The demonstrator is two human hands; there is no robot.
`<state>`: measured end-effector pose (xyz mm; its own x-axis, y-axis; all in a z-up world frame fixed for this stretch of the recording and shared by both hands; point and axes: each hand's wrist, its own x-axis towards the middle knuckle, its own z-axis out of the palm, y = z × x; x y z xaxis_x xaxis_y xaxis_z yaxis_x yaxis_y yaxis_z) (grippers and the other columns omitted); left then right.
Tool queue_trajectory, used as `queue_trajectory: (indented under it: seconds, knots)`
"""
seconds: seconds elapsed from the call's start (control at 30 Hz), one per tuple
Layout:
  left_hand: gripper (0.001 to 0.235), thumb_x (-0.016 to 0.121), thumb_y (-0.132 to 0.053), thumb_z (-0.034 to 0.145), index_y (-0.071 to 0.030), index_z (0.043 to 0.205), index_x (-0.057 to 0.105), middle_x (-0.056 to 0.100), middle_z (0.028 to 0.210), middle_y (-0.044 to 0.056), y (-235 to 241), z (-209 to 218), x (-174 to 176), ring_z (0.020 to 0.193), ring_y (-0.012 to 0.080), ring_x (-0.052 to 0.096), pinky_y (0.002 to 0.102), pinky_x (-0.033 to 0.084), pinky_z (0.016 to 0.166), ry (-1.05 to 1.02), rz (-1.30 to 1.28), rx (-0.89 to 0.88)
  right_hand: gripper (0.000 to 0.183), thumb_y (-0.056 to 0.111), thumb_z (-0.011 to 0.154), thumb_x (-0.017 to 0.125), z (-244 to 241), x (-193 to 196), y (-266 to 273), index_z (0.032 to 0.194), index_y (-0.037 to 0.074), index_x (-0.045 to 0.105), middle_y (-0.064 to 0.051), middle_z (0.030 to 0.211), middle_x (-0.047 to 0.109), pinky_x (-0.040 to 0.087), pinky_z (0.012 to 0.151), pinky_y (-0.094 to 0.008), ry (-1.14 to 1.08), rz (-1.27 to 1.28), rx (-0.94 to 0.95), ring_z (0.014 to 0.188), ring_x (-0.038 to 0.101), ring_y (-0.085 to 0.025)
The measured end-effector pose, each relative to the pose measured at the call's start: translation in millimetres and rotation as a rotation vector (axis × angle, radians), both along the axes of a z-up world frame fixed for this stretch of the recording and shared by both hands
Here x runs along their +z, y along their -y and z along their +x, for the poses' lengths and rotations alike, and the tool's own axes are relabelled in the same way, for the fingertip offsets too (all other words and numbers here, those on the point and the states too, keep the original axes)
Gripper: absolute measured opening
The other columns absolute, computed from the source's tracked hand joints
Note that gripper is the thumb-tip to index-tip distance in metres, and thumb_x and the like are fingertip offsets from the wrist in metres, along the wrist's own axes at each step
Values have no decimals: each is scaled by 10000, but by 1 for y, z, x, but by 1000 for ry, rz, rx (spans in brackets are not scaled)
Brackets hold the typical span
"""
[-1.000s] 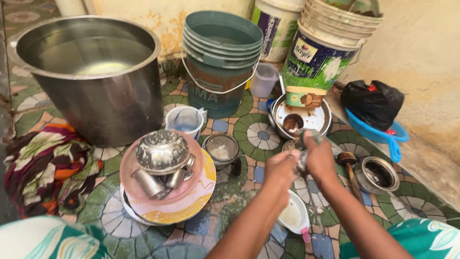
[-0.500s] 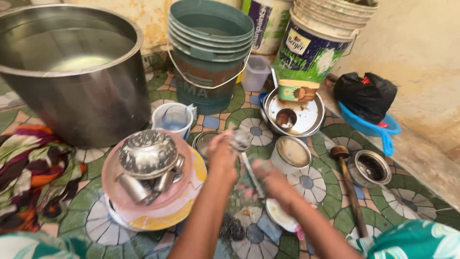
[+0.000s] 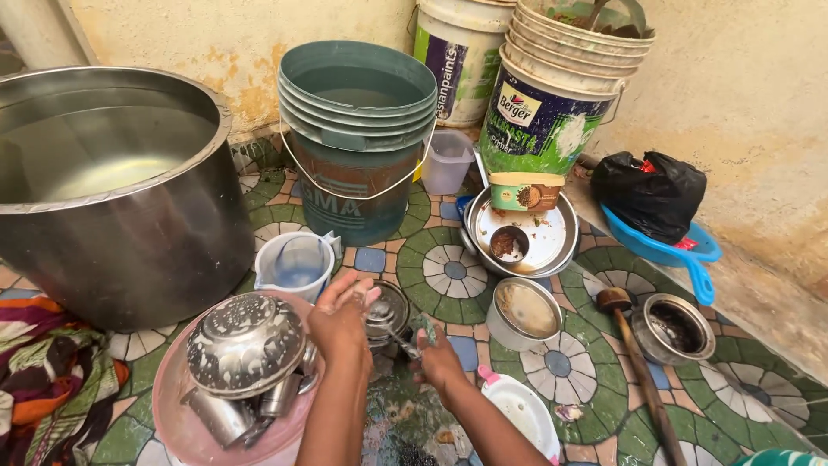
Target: The person washes several dishes, small metal cups, and blender parts by hand using a green sponge and water from a large metal container. The items are scrubbed and rinsed individually.
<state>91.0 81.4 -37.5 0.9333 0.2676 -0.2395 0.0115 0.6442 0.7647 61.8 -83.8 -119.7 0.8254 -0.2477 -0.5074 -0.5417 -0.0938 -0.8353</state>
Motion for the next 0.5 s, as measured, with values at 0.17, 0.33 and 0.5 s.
queue_trajectory:
  seconds: [0.17, 0.33, 0.5]
  knots:
    - [341, 780, -241, 975, 76, 1101, 772, 737, 957, 272, 7, 6, 14, 679, 216, 604, 310, 484, 640, -209, 265, -21, 608, 570, 1006, 434, 5, -18, 66, 1474, 186, 482, -204, 1294, 652, 497, 948, -509, 260, -758, 27, 1144, 626, -432]
    - [404, 710, -87, 830, -48, 1227, 647, 716, 1156, 172, 35, 8, -2, 963, 205, 678, 331, 537, 787, -128, 354, -198, 340, 310, 940, 556, -42, -32, 150, 1223, 136, 625, -212, 1180, 733, 537, 991, -506, -224, -1104, 292, 1125, 697, -389]
    - [452, 713, -10, 813, -129, 1249, 710, 680, 1282, 76, 58, -4, 5, 1165, 178, 636, 327, 479, 971, -154, 528, -282, 596, 273, 801, 815, -82, -33, 161, 1331, 236, 545, -115, 1365, 555, 462, 1094, -540, -470, -1068, 261, 1356, 512, -342]
